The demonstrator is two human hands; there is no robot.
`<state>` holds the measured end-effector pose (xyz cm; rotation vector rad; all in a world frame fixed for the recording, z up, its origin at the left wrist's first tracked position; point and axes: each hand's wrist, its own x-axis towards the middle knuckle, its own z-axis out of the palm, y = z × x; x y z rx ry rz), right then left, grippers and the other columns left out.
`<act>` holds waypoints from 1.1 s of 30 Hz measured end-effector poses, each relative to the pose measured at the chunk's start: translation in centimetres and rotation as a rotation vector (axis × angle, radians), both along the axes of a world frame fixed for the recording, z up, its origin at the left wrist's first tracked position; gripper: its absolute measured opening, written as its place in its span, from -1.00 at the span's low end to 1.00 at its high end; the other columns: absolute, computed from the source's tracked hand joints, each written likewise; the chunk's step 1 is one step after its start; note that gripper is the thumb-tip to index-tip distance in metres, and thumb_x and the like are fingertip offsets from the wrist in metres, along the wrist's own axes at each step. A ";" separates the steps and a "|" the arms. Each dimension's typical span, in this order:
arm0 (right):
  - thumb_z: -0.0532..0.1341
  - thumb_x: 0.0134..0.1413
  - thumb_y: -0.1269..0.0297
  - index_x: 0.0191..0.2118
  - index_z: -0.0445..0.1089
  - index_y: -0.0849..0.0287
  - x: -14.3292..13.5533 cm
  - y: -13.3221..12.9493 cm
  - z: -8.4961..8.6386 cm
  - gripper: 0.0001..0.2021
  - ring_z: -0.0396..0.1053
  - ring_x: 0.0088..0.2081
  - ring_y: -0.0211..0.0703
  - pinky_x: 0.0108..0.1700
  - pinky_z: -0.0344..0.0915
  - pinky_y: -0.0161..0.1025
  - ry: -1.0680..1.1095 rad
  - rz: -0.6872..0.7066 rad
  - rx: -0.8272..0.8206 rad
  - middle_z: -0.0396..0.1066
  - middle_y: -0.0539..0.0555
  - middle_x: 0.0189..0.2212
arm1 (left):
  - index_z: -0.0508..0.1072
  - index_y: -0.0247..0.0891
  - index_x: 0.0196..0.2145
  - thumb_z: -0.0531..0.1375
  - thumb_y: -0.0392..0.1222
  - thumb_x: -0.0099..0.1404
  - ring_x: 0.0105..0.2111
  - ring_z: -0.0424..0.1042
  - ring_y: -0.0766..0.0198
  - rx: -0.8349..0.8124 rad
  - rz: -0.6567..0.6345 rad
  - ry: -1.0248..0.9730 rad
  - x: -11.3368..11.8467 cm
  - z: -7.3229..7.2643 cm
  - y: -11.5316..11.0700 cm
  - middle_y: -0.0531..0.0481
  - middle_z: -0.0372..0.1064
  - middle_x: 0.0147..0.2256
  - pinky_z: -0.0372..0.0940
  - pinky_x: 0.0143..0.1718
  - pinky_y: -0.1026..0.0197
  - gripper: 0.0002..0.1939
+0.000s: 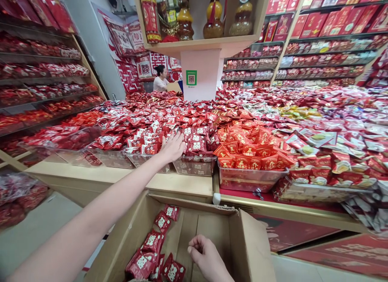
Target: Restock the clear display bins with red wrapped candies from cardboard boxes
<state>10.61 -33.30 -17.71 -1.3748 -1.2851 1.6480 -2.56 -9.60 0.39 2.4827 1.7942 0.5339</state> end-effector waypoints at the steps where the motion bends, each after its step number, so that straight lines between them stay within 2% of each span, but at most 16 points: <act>1: 0.15 -0.16 0.21 -0.46 0.23 0.19 0.0 0.0 -0.2 -0.84 0.15 -0.56 -0.32 -0.52 0.07 -0.36 -0.016 0.000 0.011 0.17 -0.08 -0.62 | 0.00 -0.27 0.17 -0.21 0.00 0.28 0.21 -0.26 -0.04 0.011 -0.010 0.001 0.2 0.2 0.0 -0.10 -0.18 0.22 -0.42 0.12 -0.27 -0.45; 5: 0.16 -0.15 0.24 -0.47 0.26 0.18 -0.1 0.0 -0.8 -0.87 0.16 -0.55 -0.32 -0.49 0.11 -0.37 -0.082 -0.003 0.038 0.20 -0.08 -0.62 | -0.04 -0.21 0.18 -0.23 0.06 0.28 0.21 -0.26 -0.01 0.074 -0.134 0.039 2.1 0.9 -0.2 -0.03 -0.19 0.22 -0.43 0.15 -0.20 -0.43; 8: 0.13 -0.14 0.29 -0.46 0.24 0.19 -0.2 -0.1 -0.8 -0.92 0.14 -0.55 -0.32 -0.49 0.10 -0.38 -0.094 0.017 0.044 0.17 -0.07 -0.62 | -0.04 -0.14 0.18 -0.22 0.05 0.28 0.21 -0.27 0.01 0.058 -0.223 0.101 3.9 1.1 -0.1 0.02 -0.18 0.22 -0.42 0.15 -0.19 -0.46; 14: 0.10 -0.16 0.35 -0.47 0.21 0.19 -0.3 -0.1 -0.2 -0.95 0.11 -0.53 -0.32 -0.47 0.08 -0.37 -0.135 0.045 0.064 0.15 -0.06 -0.60 | 0.01 -0.06 0.16 -0.19 -0.02 0.28 0.20 -0.22 -0.08 -0.012 -0.254 0.143 6.1 0.8 1.1 0.01 -0.11 0.21 -0.30 0.13 -0.21 -0.50; 19: 0.10 -0.17 0.37 -0.47 0.22 0.20 -0.3 -0.2 -0.2 -0.95 0.16 -0.49 -0.29 -0.42 0.12 -0.36 -0.157 0.052 0.072 0.20 -0.03 -0.56 | 0.06 -0.08 0.14 -0.18 -0.04 0.27 0.19 -0.21 -0.09 -0.061 -0.258 0.153 6.0 1.0 1.5 -0.01 -0.09 0.20 -0.26 0.12 -0.21 -0.51; 24: 0.09 -0.18 0.40 -0.46 0.26 0.22 -0.4 -0.1 -0.6 -0.93 0.21 -0.47 -0.27 -0.41 0.14 -0.36 -0.237 0.085 0.089 0.28 0.01 -0.54 | 0.09 -0.08 0.13 -0.17 -0.06 0.27 0.19 -0.21 -0.10 -0.080 -0.266 0.141 5.8 1.2 1.2 -0.03 -0.09 0.20 -0.30 0.09 -0.30 -0.52; 28: 0.10 -0.18 0.39 -0.43 0.31 0.23 -0.7 -0.3 -1.4 -0.89 0.26 -0.46 -0.24 -0.41 0.15 -0.36 -0.308 0.122 0.110 0.35 0.05 -0.51 | 0.05 -0.10 0.15 -0.17 0.01 0.27 0.19 -0.21 -0.11 -0.055 -0.260 0.104 5.9 1.7 0.9 -0.06 -0.11 0.21 -0.34 0.09 -0.31 -0.50; 31: 0.10 -0.18 0.40 -0.39 0.35 0.22 -0.8 -0.8 -2.1 -0.85 0.30 -0.43 -0.21 -0.39 0.17 -0.35 -0.386 0.168 0.118 0.40 0.08 -0.47 | 0.05 -0.09 0.14 -0.12 0.02 0.26 0.19 -0.16 -0.04 0.013 -0.282 0.006 5.3 2.3 -0.8 -0.06 -0.06 0.19 -0.26 0.11 -0.24 -0.49; 33: 0.12 -0.20 0.41 -0.36 0.38 0.19 -0.9 -1.2 -2.6 -0.82 0.32 -0.40 -0.19 -0.37 0.18 -0.34 -0.457 0.213 0.101 0.41 0.08 -0.45 | 0.12 -0.12 0.11 -0.08 -0.05 0.25 0.14 -0.01 0.03 0.083 -0.396 -0.135 4.1 1.9 -3.2 -0.09 0.10 0.12 -0.12 0.12 -0.14 -0.53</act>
